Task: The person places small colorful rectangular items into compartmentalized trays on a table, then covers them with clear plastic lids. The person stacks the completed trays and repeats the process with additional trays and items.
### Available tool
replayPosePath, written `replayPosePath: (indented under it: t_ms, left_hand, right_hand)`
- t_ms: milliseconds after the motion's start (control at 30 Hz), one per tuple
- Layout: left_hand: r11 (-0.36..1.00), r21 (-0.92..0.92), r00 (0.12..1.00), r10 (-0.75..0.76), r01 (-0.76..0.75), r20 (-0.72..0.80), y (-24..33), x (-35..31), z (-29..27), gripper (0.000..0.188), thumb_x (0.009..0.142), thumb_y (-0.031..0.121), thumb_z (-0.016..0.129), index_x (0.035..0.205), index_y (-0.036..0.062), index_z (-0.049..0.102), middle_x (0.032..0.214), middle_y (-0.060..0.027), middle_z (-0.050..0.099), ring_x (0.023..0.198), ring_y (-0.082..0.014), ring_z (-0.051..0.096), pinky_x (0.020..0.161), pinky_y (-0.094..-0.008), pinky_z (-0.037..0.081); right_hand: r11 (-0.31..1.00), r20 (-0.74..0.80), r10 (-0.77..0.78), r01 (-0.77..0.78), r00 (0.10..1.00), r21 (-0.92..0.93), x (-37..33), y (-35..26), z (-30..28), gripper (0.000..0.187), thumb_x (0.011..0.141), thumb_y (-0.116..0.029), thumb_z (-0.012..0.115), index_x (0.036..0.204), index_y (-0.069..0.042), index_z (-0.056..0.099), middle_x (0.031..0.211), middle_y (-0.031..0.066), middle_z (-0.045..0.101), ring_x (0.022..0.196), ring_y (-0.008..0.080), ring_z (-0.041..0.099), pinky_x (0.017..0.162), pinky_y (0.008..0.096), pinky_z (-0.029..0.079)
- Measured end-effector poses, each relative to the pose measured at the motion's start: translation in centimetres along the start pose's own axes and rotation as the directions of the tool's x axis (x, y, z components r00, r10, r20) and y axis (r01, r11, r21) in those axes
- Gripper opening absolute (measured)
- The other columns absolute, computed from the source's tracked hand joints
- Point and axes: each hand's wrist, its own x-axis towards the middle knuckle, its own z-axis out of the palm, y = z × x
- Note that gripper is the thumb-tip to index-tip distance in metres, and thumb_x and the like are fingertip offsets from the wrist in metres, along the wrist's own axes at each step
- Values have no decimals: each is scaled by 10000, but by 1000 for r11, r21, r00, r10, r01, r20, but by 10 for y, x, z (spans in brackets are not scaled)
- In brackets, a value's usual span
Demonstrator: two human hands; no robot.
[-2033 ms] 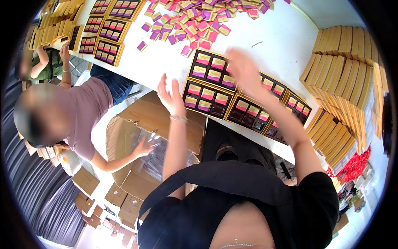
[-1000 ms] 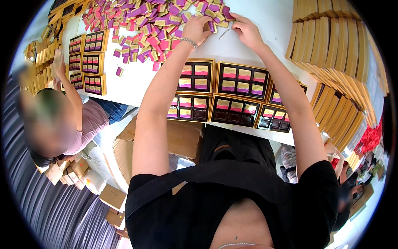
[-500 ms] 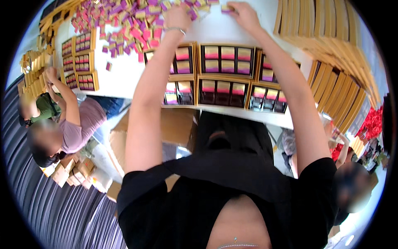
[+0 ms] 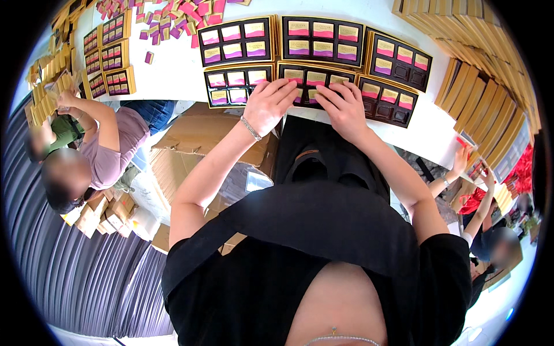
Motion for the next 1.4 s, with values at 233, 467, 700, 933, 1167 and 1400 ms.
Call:
replayPosePath:
  t_ms: [233, 467, 700, 933, 1167, 1400]
  left_hand:
    - [985, 166, 981, -84, 55, 173, 25, -45, 33, 637, 807, 235, 685, 1389, 62, 493, 1494, -88, 436, 1405, -228, 384, 1150, -563, 223]
    - [987, 159, 991, -28, 7, 128, 20, -45, 34, 584, 817, 160, 660, 1370, 49, 509, 1477, -101, 457, 1388, -246, 411, 1116, -595, 251]
    - [976, 194, 989, -77, 100, -123, -44, 39, -20, 484, 863, 178, 601, 1332, 78, 533, 1400, -132, 527, 1315, -243, 494, 1054, -701, 281]
    - [963, 12, 940, -261, 270, -219, -249, 194, 29, 416, 807, 170, 719, 1217, 182, 646, 1198, -69, 620, 1039, -286, 625, 855, -396, 532]
    - [948, 63, 897, -272, 313, -349, -247, 184, 33, 421, 704, 310, 830, 1095, 204, 716, 1145, -44, 621, 984, -256, 639, 835, -378, 538]
    - [951, -238, 938, -254, 198, -237, -141, 68, -40, 429, 633, 303, 863, 970, 107, 684, 894, -33, 655, 829, -224, 630, 720, -367, 524]
  right_hand:
    - [995, 167, 34, -17, 985, -101, -16, -13, 13, 530, 801, -217, 696, 1306, -104, 582, 1457, 0, 472, 1418, 245, 337, 1141, 616, 118]
    - [989, 226, 4, 29, 974, -145, -12, -9, 3, 574, 789, -256, 710, 1325, -114, 561, 1459, -12, 469, 1420, 235, 334, 1132, 629, 113]
    - [985, -171, 164, -153, 971, 80, 125, 85, -23, 296, 860, -81, 623, 1155, -61, 630, 1100, 132, 671, 1012, 336, 618, 885, 452, 497]
    - [998, -206, -17, 5, 978, -56, 268, 202, 54, 357, 842, -56, 641, 1196, -87, 612, 1218, 81, 629, 1102, 304, 589, 922, 396, 502]
    - [906, -8, 371, -360, 928, 224, 257, 189, 37, 193, 909, -146, 614, 1063, -75, 705, 929, 67, 710, 911, 247, 664, 824, 374, 530]
    - [414, 326, 485, -542, 811, 731, 212, 168, -4, 191, 855, -95, 679, 1026, -11, 690, 1006, 135, 709, 831, 199, 654, 661, 286, 536]
